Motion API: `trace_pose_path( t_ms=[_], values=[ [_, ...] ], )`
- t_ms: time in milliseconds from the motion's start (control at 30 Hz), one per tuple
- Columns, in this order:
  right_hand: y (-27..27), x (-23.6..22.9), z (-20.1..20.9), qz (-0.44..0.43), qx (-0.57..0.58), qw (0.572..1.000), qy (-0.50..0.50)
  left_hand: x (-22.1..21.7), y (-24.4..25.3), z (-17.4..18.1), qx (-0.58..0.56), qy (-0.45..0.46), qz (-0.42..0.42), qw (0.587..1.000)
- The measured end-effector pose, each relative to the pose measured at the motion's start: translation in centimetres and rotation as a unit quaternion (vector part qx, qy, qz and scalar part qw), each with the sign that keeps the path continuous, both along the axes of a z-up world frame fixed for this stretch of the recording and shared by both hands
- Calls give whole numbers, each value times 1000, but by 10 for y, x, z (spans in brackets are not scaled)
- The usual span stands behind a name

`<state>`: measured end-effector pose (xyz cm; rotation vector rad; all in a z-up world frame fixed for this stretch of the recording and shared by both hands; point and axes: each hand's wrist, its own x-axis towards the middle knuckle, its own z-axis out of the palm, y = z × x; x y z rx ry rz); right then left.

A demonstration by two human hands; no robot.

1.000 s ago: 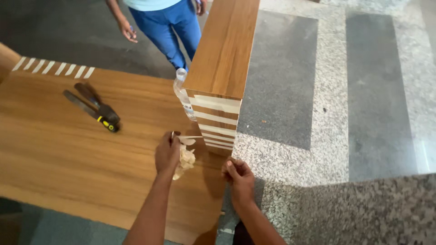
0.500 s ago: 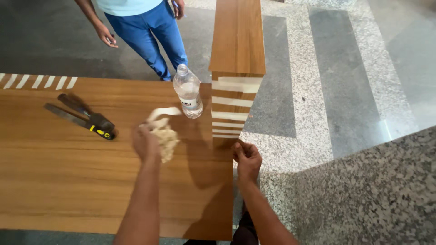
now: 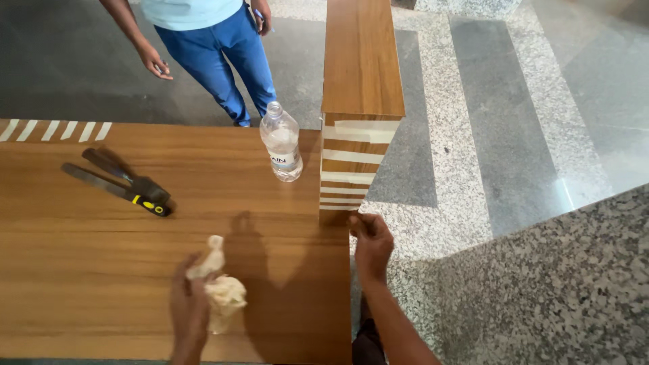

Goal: The person peels off strips of white tape from the edges of a wood-textured furniture unit and wipes the surface with a white cloth.

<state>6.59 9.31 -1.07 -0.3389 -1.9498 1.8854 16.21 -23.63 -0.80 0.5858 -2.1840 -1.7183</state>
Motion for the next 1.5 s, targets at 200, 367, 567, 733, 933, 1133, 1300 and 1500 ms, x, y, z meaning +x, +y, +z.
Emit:
trace_pose_path(
  t_ms=[200, 367, 567, 733, 933, 1133, 1300, 1500],
  values=[
    [0, 10, 22, 23, -79, 996, -38, -38, 62, -13, -37, 7, -116, 993],
    [-12, 5, 41, -39, -45, 990, -126, -67, 111, 31, -101, -56, -175, 978],
    [-16, -12, 49, -63, -40, 993, -88, -92, 148, 84, -152, -127, -217, 956],
    [-25, 10, 40, -57, 218, 974, -31, -102, 160, 106, -180, -154, -257, 937],
    [-26, 40, 36, 163, 283, 938, 116, -127, 159, 115, -283, -133, -320, 894],
    [35, 17, 33, 139, 53, 987, -62, -162, 149, 81, -297, -198, -275, 893],
    [90, -45, 31, 175, -152, 962, -145, -177, 143, 42, -130, -139, -356, 915],
    [95, -60, 36, 243, -248, 929, -130, -196, 119, -13, 26, -182, -177, 967]
  ],
)
